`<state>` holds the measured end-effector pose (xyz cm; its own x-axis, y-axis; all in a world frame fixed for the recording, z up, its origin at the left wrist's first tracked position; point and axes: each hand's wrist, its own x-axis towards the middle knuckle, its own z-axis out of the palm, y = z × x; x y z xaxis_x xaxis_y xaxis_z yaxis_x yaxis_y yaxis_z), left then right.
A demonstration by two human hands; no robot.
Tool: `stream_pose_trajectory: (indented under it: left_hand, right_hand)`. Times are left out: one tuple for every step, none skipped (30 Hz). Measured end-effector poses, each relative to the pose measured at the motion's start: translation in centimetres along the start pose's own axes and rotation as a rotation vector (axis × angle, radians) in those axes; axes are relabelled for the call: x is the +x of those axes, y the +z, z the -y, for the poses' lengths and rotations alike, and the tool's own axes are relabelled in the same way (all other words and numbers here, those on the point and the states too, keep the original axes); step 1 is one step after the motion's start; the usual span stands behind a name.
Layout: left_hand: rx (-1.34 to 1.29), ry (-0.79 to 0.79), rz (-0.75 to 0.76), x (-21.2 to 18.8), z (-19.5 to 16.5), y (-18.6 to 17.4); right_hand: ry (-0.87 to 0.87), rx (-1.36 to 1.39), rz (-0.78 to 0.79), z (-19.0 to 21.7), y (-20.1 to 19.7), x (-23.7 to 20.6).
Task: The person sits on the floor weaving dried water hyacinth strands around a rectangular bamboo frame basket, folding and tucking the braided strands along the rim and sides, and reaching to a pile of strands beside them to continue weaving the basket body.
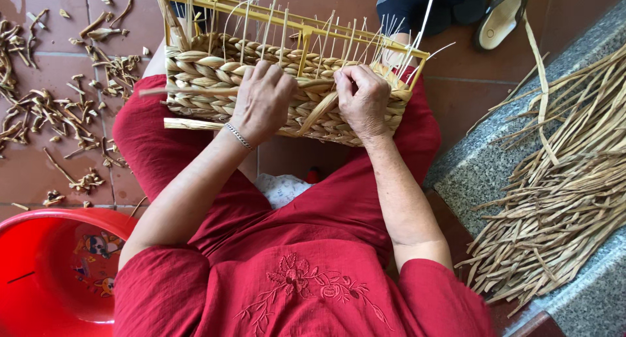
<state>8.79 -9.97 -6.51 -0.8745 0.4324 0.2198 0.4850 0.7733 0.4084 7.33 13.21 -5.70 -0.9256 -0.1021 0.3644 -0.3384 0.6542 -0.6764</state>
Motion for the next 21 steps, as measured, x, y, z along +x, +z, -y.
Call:
stream_pose_trajectory:
  left_hand:
    - [-0.052, -0.064, 0.020, 0.0, -0.1, 0.0]
    - [-0.072, -0.116, 0.042, 0.1, -0.3, -0.1]
    - [-0.095, -0.166, 0.065, 0.3, -0.6, -0.3]
    - [-0.119, -0.212, 0.091, 0.5, -0.9, -0.5]
    - [-0.039, -0.150, 0.001, 0.6, -1.4, -0.9]
    - [0.038, -0.084, -0.090, 0.4, -1.9, -1.4]
    - [0.111, -0.014, -0.181, 0.2, -2.7, -1.9]
    - [0.112, 0.043, -0.201, -0.2, -3.4, -2.3]
    - [0.113, 0.096, -0.220, -0.7, -3.9, -2.8]
    - [0.117, 0.144, -0.238, -1.3, -4.4, -3.2]
    - [0.093, 0.159, -0.164, -2.0, -4.8, -3.5]
    - [0.072, 0.173, -0.093, -2.6, -5.1, -3.7]
    - [0.053, 0.183, -0.021, -3.2, -5.2, -3.9]
    - [0.130, 0.172, 0.069, -3.7, -5.1, -4.1]
    - [0.208, 0.158, 0.154, -4.0, -4.8, -4.5]
    - [0.287, 0.138, 0.238, -4.2, -4.5, -4.8]
    - [0.234, 0.039, 0.301, -4.3, -4.1, -5.4]
    - [0.180, -0.061, 0.364, -4.2, -3.6, -6.2]
    - [0.122, -0.161, 0.425, -4.0, -3.1, -7.1]
    - [0.187, -0.120, 0.270, -3.7, -2.7, -7.9]
    - [0.256, -0.076, 0.114, -3.1, -2.3, -8.7]
  right_hand:
    - [0.008, 0.001, -0.013, 0.2, 0.1, 0.0]
    - [0.016, -0.001, -0.027, 0.3, 0.1, 0.0]
    - [0.054, 0.009, -0.040, 0.5, 0.2, -0.1]
    - [0.095, 0.017, -0.055, 0.8, 0.3, -0.2]
    - [0.136, 0.023, -0.076, 1.0, 0.4, -0.4]
    - [0.007, -0.022, -0.105, 1.2, 0.6, -0.6]
    - [-0.121, -0.069, -0.131, 1.3, 0.8, -0.8]
    - [-0.250, -0.116, -0.152, 1.4, 1.0, -0.9]
    - [-0.267, -0.156, -0.112, 1.4, 1.2, -1.1]
    - [-0.283, -0.192, -0.068, 1.4, 1.5, -1.2]
    - [-0.302, -0.224, -0.024, 1.3, 1.6, -1.2]
    - [-0.265, -0.179, 0.005, 1.1, 1.6, -1.1]
    - [-0.228, -0.130, 0.038, 1.0, 1.4, -0.8]
    - [-0.195, -0.077, 0.072, 0.8, 1.2, -0.6]
    - [-0.172, -0.021, 0.116, 0.7, 0.7, -0.4]
    - [-0.152, 0.038, 0.163, 0.5, 0.1, -0.1]
    - [-0.132, 0.102, 0.214, 0.4, -0.6, 0.2]
    - [-0.126, 0.160, 0.271, 0.4, -1.3, 0.4]
    - [-0.119, 0.216, 0.330, 0.4, -2.0, 0.7]
    - [-0.112, 0.272, 0.390, 0.4, -2.5, 0.8]
    - [-0.095, 0.279, 0.410, 0.5, -2.8, 1.0]
